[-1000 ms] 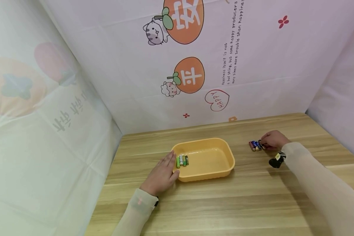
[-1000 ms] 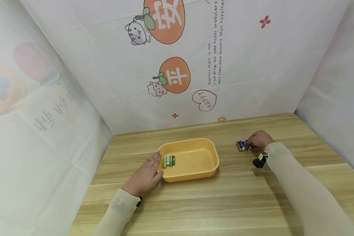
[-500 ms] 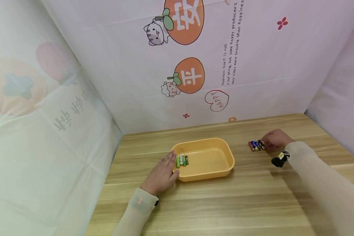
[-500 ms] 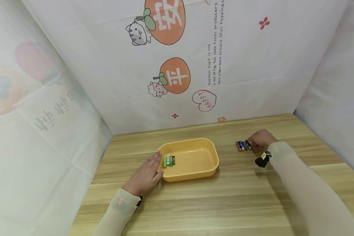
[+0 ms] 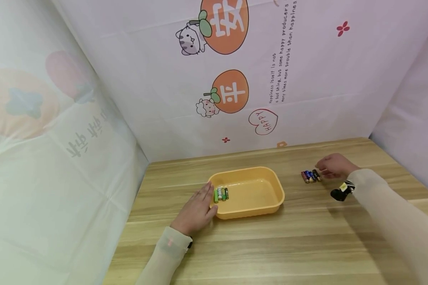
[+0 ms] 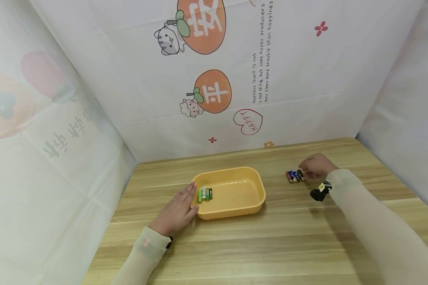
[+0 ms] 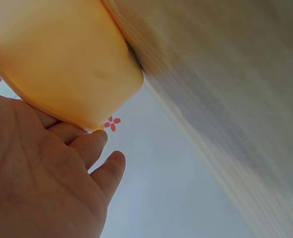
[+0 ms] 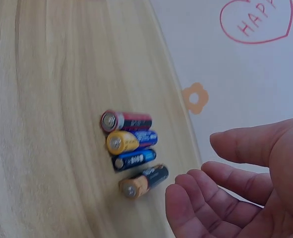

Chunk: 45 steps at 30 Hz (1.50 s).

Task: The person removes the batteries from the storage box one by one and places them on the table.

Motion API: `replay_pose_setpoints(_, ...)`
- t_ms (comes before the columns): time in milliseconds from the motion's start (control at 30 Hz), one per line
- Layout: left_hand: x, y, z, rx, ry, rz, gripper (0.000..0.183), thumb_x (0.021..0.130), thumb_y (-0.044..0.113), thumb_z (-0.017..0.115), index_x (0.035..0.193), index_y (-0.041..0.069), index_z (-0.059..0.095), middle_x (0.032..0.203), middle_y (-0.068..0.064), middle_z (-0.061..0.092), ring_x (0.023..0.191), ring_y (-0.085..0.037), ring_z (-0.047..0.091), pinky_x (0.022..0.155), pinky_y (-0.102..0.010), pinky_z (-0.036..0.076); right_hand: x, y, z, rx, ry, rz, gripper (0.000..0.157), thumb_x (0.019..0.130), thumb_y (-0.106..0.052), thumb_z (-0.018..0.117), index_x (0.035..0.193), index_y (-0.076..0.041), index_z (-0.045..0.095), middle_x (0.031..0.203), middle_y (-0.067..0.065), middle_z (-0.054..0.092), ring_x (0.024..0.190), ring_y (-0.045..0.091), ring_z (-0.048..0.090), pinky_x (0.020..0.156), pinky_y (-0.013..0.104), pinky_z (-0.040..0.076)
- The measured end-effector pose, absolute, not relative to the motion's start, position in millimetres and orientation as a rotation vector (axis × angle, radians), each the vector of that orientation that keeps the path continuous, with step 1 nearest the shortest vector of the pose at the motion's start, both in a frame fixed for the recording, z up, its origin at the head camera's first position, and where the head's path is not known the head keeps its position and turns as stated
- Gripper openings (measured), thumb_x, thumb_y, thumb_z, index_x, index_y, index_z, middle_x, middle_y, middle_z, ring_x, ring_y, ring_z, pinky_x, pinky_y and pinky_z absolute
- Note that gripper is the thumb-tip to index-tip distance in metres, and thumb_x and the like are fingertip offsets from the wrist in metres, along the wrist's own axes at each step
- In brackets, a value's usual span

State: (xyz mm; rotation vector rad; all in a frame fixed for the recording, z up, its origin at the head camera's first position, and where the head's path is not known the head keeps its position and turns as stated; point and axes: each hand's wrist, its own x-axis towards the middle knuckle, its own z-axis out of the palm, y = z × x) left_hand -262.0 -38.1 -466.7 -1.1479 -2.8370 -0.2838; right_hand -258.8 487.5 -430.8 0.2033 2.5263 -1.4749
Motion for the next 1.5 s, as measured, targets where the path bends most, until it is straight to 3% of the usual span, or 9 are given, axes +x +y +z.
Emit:
replay_pose_setpoints(267,-263.0,-39.4,-467.0,-1.147,-2.838,-0.281,0.066,0.105,0.039,0.035,0.155,0.002,0.014,0.162,-0.01,0.008,0.147,-0.02,0.008,0.116,-0.041,0.016,-265.6,475.0,-424.6,0.152,2.531,-1.483,0.054,0.102,-0.021,0.049,0.137,0.018,0.038,0.131,0.033,0.048,0.103,0.032,0.06,0.085,0.042,0.054)
replay_pose_setpoints(500,-264.1,-38.7,-467.5,-1.154,-2.82,-0.277,0.066,0.105,0.038,0.036,0.155,0.001,0.016,0.161,-0.011,0.01,0.147,-0.022,0.01,0.116,-0.042,0.018,-273.2,454.4,-408.8,0.122,2.553,-1.47,0.055,0.101,-0.021,0.053,0.137,0.018,0.038,0.125,0.029,0.053,0.098,0.026,0.063,0.084,0.041,0.055)
replay_pose_setpoints(733,-263.7,-37.2,-463.6,-1.16,-2.829,-0.27,0.066,0.105,0.039,0.034,0.155,0.001,0.015,0.161,-0.011,0.009,0.147,-0.022,0.009,0.116,-0.042,0.017,-280.3,438.6,-395.7,0.1,2.543,-1.479,0.057,0.1,-0.02,0.054,0.139,0.018,0.036,0.132,0.034,0.046,0.097,0.022,0.062,0.087,0.042,0.053)
replay_pose_setpoints(1000,-263.3,-38.2,-466.0,-1.177,-2.804,-0.276,0.066,0.104,0.038,0.036,0.154,-0.001,0.017,0.161,-0.013,0.012,0.147,-0.025,0.013,0.115,-0.045,0.02,-283.6,420.7,-385.1,0.055,2.542,-1.486,0.055,0.1,-0.018,0.054,0.138,0.018,0.037,0.13,0.034,0.048,0.101,0.027,0.063,0.086,0.04,0.054)
replay_pose_setpoints(1500,-262.6,-38.3,-466.9,-1.16,-2.823,-0.261,0.066,0.105,0.039,0.035,0.155,0.001,0.015,0.162,-0.01,0.009,0.147,-0.022,0.01,0.116,-0.043,0.018,-290.8,388.2,-372.0,0.048,2.479,-1.553,0.049,0.098,-0.011,0.056,0.136,0.016,0.041,0.124,0.027,0.053,0.097,0.025,0.061,0.087,0.04,0.054)
